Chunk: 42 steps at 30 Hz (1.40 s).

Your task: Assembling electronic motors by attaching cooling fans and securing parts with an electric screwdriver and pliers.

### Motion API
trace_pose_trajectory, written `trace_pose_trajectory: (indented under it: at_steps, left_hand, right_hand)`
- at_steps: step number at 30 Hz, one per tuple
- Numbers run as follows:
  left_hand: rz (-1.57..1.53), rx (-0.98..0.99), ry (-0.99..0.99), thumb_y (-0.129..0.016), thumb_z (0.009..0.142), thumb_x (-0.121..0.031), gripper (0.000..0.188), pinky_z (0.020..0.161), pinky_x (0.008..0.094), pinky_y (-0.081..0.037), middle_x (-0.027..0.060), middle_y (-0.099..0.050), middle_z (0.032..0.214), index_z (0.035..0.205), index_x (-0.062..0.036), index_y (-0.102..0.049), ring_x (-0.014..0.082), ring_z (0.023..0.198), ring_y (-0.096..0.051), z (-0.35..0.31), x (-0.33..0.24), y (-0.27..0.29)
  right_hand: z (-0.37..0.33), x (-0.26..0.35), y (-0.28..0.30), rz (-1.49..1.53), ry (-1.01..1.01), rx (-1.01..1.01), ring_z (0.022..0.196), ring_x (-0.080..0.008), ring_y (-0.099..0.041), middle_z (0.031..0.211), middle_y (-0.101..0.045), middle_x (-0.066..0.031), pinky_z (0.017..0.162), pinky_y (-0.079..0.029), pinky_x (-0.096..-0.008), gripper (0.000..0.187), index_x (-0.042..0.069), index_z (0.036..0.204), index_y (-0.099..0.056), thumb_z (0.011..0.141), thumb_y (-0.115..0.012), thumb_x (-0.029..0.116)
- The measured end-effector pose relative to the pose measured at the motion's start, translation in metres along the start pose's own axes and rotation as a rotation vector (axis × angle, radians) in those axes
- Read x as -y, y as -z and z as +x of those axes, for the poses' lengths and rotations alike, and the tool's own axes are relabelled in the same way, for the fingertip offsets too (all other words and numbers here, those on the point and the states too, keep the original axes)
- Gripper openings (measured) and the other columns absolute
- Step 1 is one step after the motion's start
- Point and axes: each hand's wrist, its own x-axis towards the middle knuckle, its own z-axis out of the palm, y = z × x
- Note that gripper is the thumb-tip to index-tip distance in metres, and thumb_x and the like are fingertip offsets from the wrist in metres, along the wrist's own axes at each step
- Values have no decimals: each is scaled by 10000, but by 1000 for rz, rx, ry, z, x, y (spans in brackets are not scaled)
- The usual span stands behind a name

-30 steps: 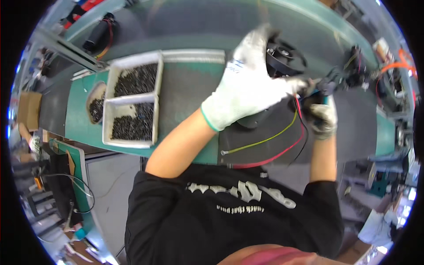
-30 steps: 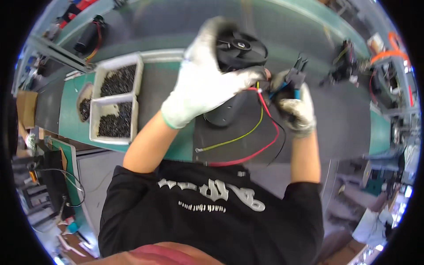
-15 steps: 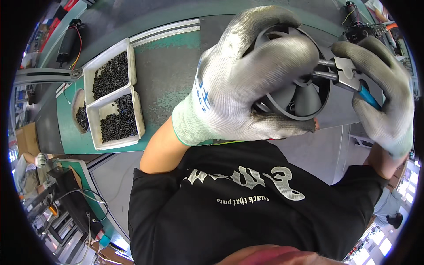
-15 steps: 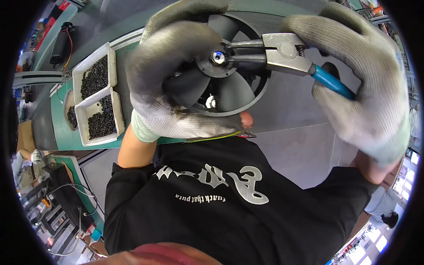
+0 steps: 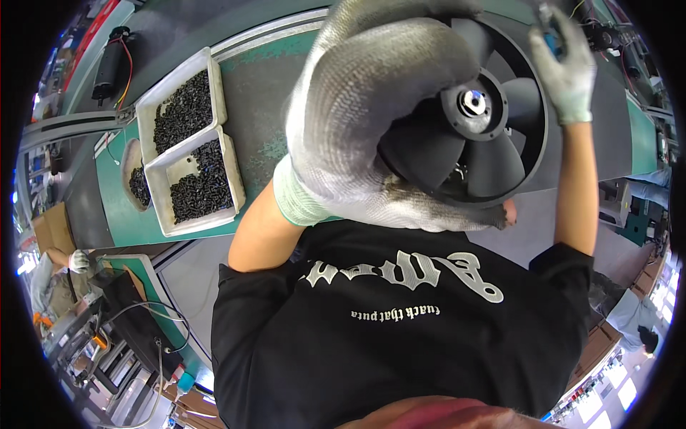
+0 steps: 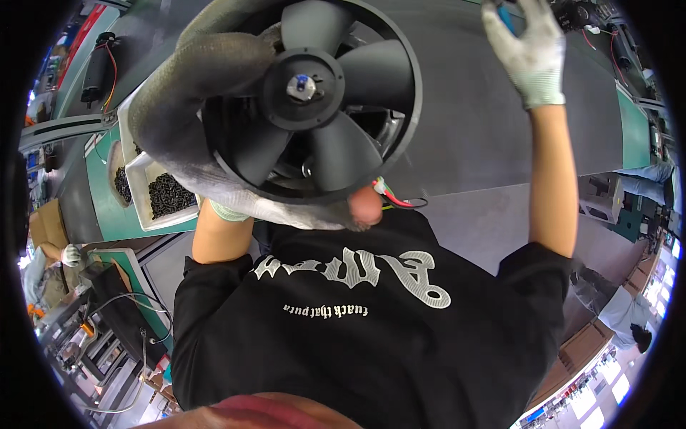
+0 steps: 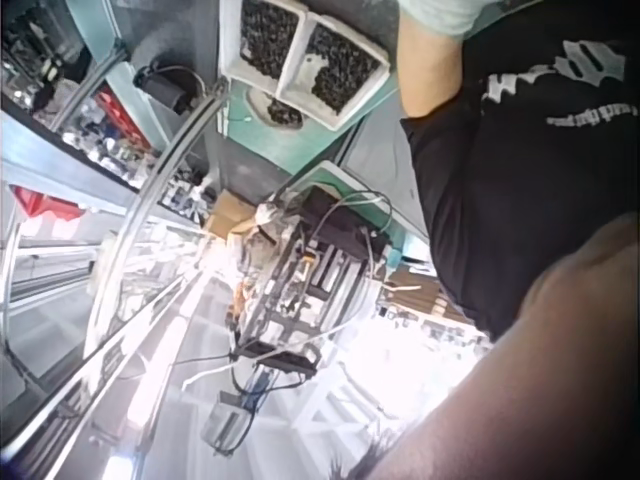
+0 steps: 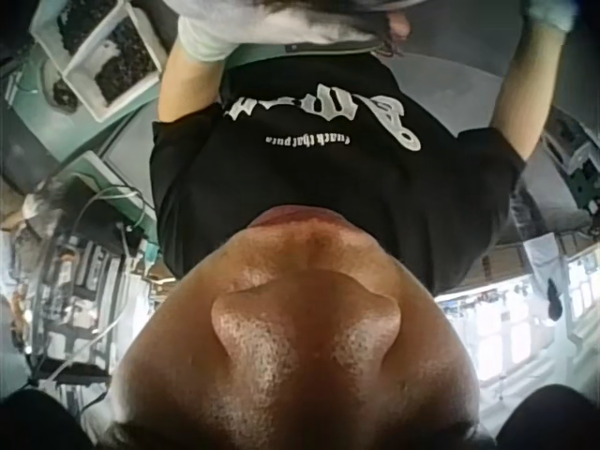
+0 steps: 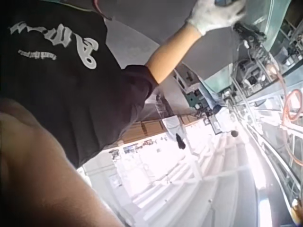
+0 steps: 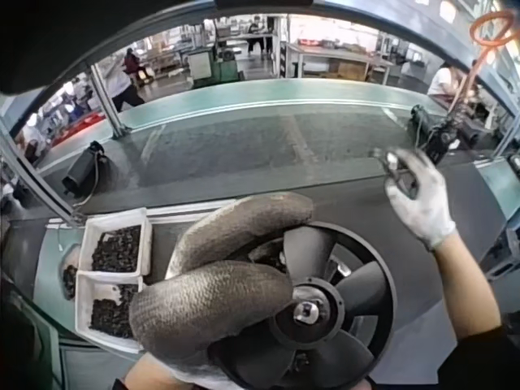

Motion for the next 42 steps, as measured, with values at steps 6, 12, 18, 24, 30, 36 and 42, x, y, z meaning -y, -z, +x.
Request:
trace_pose_trajectory:
  at_steps: [6,12,18,24,30,36,42]
  left_hand:
    - [55,39,-24,-969,457,-411,961,930,374,-465,216,-579,1233,1169,65,-533,300,1068,-602,11,7,9]
    - [272,-390,25,-846,699,-358,877,1002,416,-420,238,-445,1361,1332,75,-420,355,1221,-491,-11,11,-18]
    - [113,-64,56,-761,689,-202,429,821,468,-489,178,-601,1075,1036,25,-652,367,954,-591,-102,-39,33]
    - [281,-819,628,-546,948,-298,344,751,366,-474,117,-632,818,912,38,-611,218,735,-590,-242,-104,85]
    - [636,-1233,1027,-492,986,-229,312,685,298,-460,110,-625,833,916,54,-602,165,714,-574,-321,-127,138]
    - [529,-1434,1152,-522,990,-291,357,759,297,-487,111,-632,913,1032,54,-602,172,815,-601,-403,-95,170]
    - [1083,-1028,1306,-548,950,-250,382,948,367,-448,179,-609,1130,1196,41,-554,289,1046,-592,-402,-21,256]
  right_hand:
    - [-86,51,-17,666,-205,158,1257,-293,-504,1338,-527,-179,1086,-373,-403,692,16,1355,-483,776,-749,286]
    - [-123,117,-53,1000,-261,513,1261,-264,-482,1343,-514,-147,1082,-370,-418,1045,-1,1430,-331,586,-891,255]
    - [-65,134,-74,1168,-531,265,996,-227,-628,1101,-633,-117,891,-500,-361,583,-24,1221,-530,759,-746,260]
    - [56,61,-106,1010,-643,202,846,-221,-665,990,-656,-136,775,-534,-345,615,-88,1188,-535,827,-681,387]
    - [188,4,-181,769,-594,324,820,-216,-674,979,-687,-142,774,-540,-350,608,-89,1172,-595,775,-775,335]
    - [290,-305,-195,-542,370,340,1161,-350,-576,1259,-600,-218,996,-428,-378,533,243,1338,-556,893,-526,535]
    - [304,-258,-182,121,-701,198,1036,-312,-637,1071,-685,-134,908,-474,-426,472,24,1219,-622,883,-575,352]
